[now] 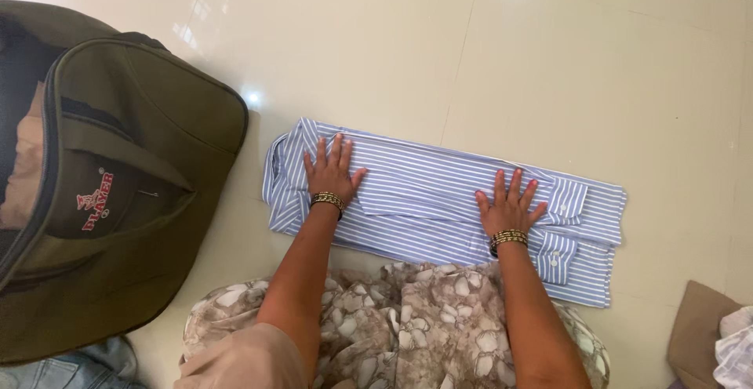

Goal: The person folds a blue and white striped shirt on the floor by hand. They smooth the fabric, fold the sleeves and sides, then fold the shirt into a compact rectangle and place it into a green bag.

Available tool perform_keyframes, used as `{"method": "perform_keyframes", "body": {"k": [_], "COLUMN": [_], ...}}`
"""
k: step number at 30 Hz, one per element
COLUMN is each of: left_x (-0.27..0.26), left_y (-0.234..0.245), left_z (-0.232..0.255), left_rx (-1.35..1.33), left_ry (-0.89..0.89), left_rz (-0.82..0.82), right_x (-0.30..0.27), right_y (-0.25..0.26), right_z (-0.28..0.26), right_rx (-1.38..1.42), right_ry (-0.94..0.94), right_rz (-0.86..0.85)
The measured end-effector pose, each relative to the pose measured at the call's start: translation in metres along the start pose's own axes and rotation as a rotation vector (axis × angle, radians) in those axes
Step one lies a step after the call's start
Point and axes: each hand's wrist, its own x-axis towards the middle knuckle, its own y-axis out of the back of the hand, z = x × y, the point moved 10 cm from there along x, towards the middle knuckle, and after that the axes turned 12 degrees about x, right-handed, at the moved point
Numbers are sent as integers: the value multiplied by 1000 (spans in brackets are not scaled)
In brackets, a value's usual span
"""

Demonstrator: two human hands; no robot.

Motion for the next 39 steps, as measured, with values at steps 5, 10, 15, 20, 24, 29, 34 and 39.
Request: {"method": "perform_keyframes", "body": {"k": [5,10,15,20,24,29,34,39], "left_x": [5,17,46,45,28,10,5,20], "left_y": [4,3,-65,-89,-41,8,11,-5], "left_z": [-6,46,65,21,18,5,-13,44], "left_rx": [-16,-61,-125,52,111,45,-50,293], "left_ry": [64,-55,-124,-70,-43,25,130,-23], "left_rz": [-18,40,101,-19,12,-146,-177,192], "right_x": [17,25,4,-32,-27,-16,-14,-7], "right_y": [-1,8,-84,-84,-59,-18,10,-10], "right_z": [10,-40,-238,-343,-328,-268,-202,-175], "right_rx": [100,322,1061,474,242,49,37,133], "right_ry": [-34,63,459,670,577,358,104,-7], "right_rz": [-82,246,-211,-118,-123,-172,-120,-5]}}
